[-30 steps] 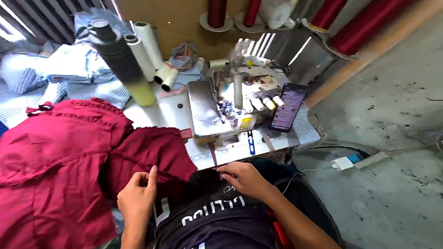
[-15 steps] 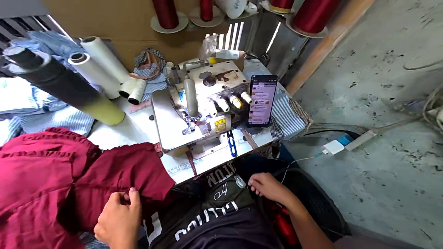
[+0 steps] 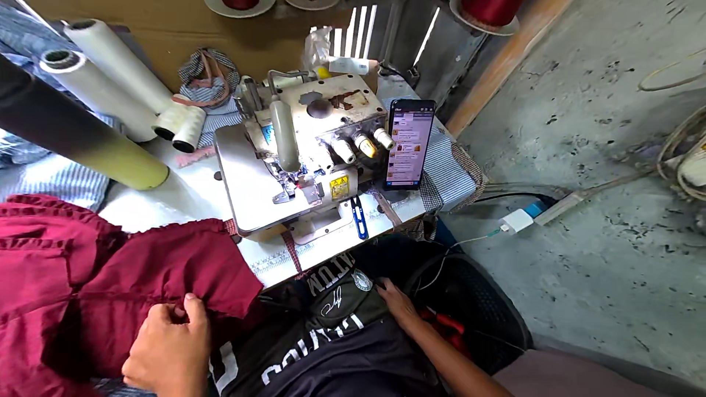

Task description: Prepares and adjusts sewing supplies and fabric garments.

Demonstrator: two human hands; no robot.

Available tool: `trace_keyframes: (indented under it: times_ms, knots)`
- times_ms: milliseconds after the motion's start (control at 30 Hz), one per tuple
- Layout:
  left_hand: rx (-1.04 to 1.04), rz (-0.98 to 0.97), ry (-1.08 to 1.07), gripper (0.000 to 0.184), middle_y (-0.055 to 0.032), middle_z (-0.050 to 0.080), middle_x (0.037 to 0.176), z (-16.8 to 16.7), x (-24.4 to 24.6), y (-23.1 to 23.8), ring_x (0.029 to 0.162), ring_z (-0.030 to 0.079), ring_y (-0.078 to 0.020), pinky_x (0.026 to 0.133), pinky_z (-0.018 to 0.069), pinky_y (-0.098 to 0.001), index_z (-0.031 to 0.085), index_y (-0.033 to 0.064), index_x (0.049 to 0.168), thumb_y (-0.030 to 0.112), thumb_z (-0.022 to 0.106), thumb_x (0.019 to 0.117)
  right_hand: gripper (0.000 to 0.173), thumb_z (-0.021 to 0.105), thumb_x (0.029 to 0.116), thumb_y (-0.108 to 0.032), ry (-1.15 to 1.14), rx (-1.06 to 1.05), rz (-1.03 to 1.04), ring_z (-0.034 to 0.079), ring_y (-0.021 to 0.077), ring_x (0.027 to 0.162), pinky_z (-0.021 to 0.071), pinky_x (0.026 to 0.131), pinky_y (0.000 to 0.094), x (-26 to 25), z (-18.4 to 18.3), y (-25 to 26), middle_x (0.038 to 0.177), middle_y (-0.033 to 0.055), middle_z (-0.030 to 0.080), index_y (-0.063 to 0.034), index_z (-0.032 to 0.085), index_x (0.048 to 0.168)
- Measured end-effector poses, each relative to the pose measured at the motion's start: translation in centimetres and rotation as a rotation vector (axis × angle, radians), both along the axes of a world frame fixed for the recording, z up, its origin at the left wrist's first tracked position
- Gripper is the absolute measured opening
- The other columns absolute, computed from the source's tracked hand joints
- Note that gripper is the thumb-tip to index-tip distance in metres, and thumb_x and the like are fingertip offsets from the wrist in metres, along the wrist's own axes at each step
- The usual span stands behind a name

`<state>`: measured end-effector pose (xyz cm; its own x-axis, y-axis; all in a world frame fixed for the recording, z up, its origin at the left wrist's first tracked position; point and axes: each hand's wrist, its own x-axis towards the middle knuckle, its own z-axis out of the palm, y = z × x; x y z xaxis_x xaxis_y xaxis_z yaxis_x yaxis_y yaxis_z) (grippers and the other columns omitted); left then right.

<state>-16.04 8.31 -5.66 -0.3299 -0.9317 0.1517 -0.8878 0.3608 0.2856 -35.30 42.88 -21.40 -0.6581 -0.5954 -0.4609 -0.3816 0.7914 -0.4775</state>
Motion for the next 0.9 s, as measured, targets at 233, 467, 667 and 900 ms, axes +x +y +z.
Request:
trace_keyframes:
  times_ms: [233, 467, 667, 900]
  knots:
    - [0.049, -0.037, 0.047, 0.053, -0.0314, 0.067, 0.095, 0.4, 0.5, 0.1, 0.093, 0.065, -0.0545, 0.073, 0.0411, -0.0745, 0.064, -0.0063, 0.102, 0.043, 0.045, 0.1034, 0.05, 0.054, 0.1018, -0.009, 0.304, 0.014, 0.004, 0.069, 0.0395, 0.112, 0.0535, 0.096, 0.053, -0.6, -1.2, -1.6, 0.132, 0.0192, 0.067, -0.0113, 0.052, 0.152]
    - [0.171, -0.548, 0.336, 0.043, -0.0162, 0.066, 0.073, 4.1, -1.7, 4.3, 0.064, 0.064, -0.0241, 0.059, 0.0525, -0.0455, 0.069, -0.0044, 0.09, 0.032, 0.051, 0.1051, 0.019, 0.059, 0.088, 0.008, 0.642, -0.335, 0.103, 0.074, 0.0344, 0.1, 0.0587, 0.09, 0.0482, -0.2, -4.6, 0.2, 0.105, 0.0167, 0.077, 0.0039, 0.077, 0.089]
    - [0.872, -1.233, 0.138, 0.034, -0.0099, 0.073, 0.095, -3.1, -13.7, 12.2, 0.091, 0.071, -0.0231, 0.086, 0.0571, -0.0483, 0.073, 0.006, 0.107, 0.032, 0.052, 0.1053, 0.024, 0.055, 0.0985, -0.001, 0.279, -0.398, -0.018, 0.064, 0.0389, 0.122, 0.0492, 0.108, 0.0507, -0.2, -3.9, -0.9, 0.126, 0.0232, 0.069, 0.0058, 0.074, 0.111]
    - [0.853, -1.273, -0.729, 0.036, -0.0269, 0.064, 0.127, -7.6, -25.3, 20.3, 0.122, 0.06, -0.046, 0.098, 0.0466, -0.0691, 0.067, -0.0015, 0.123, 0.026, 0.06, 0.1004, 0.016, 0.065, 0.0923, -0.003, 0.467, -0.368, -0.052, 0.072, 0.0383, 0.103, 0.0579, 0.094, 0.0488, 0.6, -3.3, -0.6, 0.106, 0.0207, 0.075, 0.0031, 0.078, 0.099]
